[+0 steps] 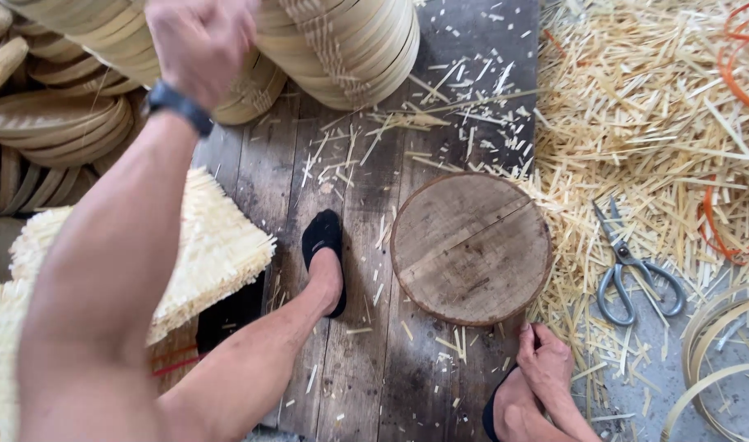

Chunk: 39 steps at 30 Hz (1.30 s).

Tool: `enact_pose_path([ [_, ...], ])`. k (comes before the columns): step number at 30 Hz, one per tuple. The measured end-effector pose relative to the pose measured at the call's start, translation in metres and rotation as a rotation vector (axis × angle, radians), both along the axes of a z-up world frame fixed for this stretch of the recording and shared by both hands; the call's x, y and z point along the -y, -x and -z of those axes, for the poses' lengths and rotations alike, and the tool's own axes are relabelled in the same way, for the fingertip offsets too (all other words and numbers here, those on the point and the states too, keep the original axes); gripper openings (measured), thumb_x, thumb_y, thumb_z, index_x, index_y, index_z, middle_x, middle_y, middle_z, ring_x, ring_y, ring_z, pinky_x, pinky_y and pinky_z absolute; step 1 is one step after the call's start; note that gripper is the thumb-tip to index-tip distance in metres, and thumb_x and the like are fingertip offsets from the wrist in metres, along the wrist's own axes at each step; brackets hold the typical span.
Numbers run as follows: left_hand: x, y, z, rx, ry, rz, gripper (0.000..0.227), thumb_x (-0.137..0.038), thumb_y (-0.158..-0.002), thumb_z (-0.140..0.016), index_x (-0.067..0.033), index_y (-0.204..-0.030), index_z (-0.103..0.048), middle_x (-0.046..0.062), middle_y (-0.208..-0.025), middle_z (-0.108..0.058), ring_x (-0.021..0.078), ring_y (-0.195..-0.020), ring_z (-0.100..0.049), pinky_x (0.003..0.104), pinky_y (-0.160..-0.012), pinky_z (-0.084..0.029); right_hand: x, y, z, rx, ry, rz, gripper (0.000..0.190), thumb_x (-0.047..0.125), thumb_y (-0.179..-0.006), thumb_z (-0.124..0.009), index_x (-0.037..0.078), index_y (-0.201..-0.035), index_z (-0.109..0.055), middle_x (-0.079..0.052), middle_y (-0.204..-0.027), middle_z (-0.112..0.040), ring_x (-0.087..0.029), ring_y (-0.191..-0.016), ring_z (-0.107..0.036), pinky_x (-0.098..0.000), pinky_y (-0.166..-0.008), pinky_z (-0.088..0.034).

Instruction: Assembling and trimming a round bamboo basket using a wooden mold and scissors.

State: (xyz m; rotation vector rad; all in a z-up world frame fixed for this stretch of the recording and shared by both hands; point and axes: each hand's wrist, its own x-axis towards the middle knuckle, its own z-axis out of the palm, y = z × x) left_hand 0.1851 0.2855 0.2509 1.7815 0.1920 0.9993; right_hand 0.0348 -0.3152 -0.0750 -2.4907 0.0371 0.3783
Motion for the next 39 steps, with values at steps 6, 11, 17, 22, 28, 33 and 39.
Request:
enact_pose_path([
  [6, -0.005, 0.229, 0.103, -1.722, -1.044, 0.068, 0.094, -0.060, -0.080, -0.075, -0.0091, -0.153, -0.045, 0.021, -0.127, -0.069, 0.0369, -0.120, -0.064, 0.051, -0.110, -0.047, -0.001, -0.003, 0.002, -0.004, -0.032, -0.025, 0.031, 0.039, -0.099, -0.060, 0.012, -0.095, -0.077, -0.015, -0.073, -0.070, -0.035, -0.067, -0.068, -0.0451, -0.066, -0.053],
  [11, -0.046, 0.364, 0.186, -1.745, -1.181, -0.253, 0.109, -0.061, -0.068, -0.080, 0.0042, -0.146, -0.042, 0.025, -0.154, -0.039, 0.0434, -0.144, -0.029, 0.056, -0.112, -0.027, 0.000, 0.000, -0.001, -0.030, -0.138, -0.020, 0.033, 0.037, -0.103, -0.058, 0.009, -0.101, -0.076, -0.015, -0.071, -0.069, -0.031, -0.065, -0.068, -0.0425, -0.067, -0.053],
  [17, -0.032, 0.332, 0.126, -1.719, -0.827, -0.113, 0.034, -0.044, -0.100, -0.060, -0.0175, -0.108, -0.081, 0.015, -0.106, -0.079, 0.0348, -0.099, -0.072, 0.047, -0.089, -0.056, 0.000, -0.003, 0.003, 0.012, -0.059, -0.050, 0.033, 0.034, -0.104, -0.059, 0.007, -0.101, -0.078, -0.015, -0.074, -0.069, -0.028, -0.066, -0.065, -0.0412, -0.066, -0.051],
  [22, -0.026, 0.299, 0.110, -1.233, -0.777, -0.338, 0.024, -0.041, -0.092, -0.075, -0.0189, -0.096, -0.084, 0.014, -0.078, -0.075, 0.0317, -0.068, -0.069, 0.044, -0.070, -0.056, -0.002, -0.001, -0.010, -0.028, -0.102, -0.037, 0.034, 0.033, -0.105, -0.059, 0.005, -0.101, -0.077, -0.016, -0.070, -0.067, -0.028, -0.064, -0.065, -0.0412, -0.065, -0.051],
  [28, -0.028, 0.269, 0.098, -1.132, -0.398, -0.334, 0.024, -0.034, -0.087, -0.086, -0.0107, -0.094, -0.082, 0.014, -0.074, -0.074, 0.0227, -0.061, -0.068, 0.035, -0.067, -0.054, 0.002, -0.002, -0.002, -0.017, -0.120, -0.024, 0.033, 0.033, -0.105, -0.059, 0.006, -0.100, -0.078, -0.013, -0.069, -0.068, -0.025, -0.063, -0.066, -0.0401, -0.065, -0.051],
  [33, -0.043, 0.258, 0.075, -0.994, -0.132, -0.341, 0.016, -0.014, -0.081, -0.077, -0.0036, -0.092, -0.083, 0.008, -0.082, -0.079, 0.0129, -0.070, -0.072, 0.029, -0.069, -0.058, 0.002, 0.000, -0.004, -0.007, -0.155, -0.031, 0.032, 0.032, -0.105, -0.059, 0.006, -0.100, -0.078, -0.013, -0.069, -0.068, -0.025, -0.063, -0.065, -0.0398, -0.064, -0.051],
  [39, -0.042, 0.259, 0.045, -0.983, 0.268, -0.551, 0.018, -0.015, -0.083, -0.084, 0.0021, -0.088, -0.078, 0.010, -0.084, -0.072, 0.0165, -0.068, -0.063, 0.036, -0.062, -0.047, 0.004, 0.000, -0.008, -0.034, -0.235, 0.018, 0.033, 0.031, -0.105, -0.060, 0.004, -0.096, -0.076, -0.011, -0.067, -0.067, -0.022, -0.062, -0.062, -0.0377, -0.062, -0.049],
])
